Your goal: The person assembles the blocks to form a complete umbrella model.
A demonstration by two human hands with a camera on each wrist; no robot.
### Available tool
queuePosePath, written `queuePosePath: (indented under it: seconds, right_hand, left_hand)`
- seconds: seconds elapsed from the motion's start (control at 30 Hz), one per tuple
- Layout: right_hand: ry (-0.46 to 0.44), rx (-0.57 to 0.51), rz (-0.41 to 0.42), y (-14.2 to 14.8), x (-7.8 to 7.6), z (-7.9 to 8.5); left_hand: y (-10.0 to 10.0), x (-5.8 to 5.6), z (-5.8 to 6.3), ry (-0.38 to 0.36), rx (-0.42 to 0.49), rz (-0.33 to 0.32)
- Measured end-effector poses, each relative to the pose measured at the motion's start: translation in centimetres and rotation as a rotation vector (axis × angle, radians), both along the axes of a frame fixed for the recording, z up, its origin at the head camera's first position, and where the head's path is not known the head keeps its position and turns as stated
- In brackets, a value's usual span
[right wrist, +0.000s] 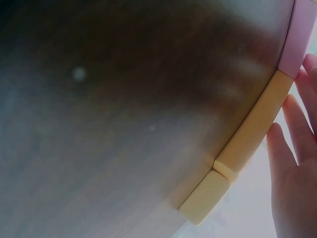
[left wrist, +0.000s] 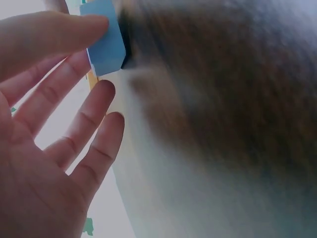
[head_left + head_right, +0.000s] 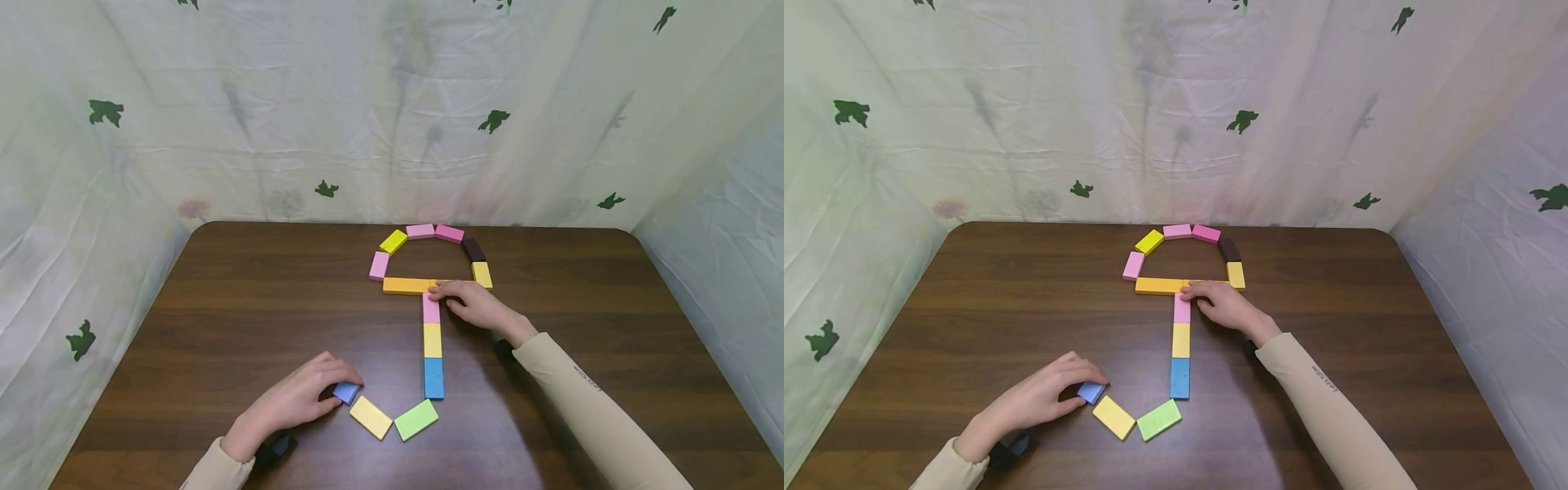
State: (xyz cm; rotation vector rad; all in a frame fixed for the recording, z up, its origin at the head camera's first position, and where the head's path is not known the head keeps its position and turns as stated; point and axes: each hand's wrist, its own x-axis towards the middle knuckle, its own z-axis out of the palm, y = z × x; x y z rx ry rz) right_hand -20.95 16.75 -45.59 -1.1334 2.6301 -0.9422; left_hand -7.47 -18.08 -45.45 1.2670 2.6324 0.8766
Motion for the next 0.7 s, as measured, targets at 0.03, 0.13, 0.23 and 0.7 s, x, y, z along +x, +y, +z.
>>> queuePosePath:
  seconds: [0.03, 0.13, 0.23, 0.7]
  right_hand:
    - [0.002, 0.0, 0.0, 0.0, 0.0, 0.0]
    - [0.001, 0.003, -0.001, 0.02, -0.03, 0.0]
    - [-0.001, 0.005, 0.002, 0.03, -0.05, 0.0]
    - [0.004, -0.003, 0.006, 0.07, -0.1, 0.02]
  left_hand:
    - [0.01, 0.03, -0.02, -0.004, 0.003, -0.005]
    - [0.04, 0.12, -0.06, -0.016, 0.007, -0.012]
    - [0.11, 0.2, -0.03, -0.042, -0.014, -0.003]
    - [0.59, 0.36, 0.17, -0.063, -0.06, 0.008]
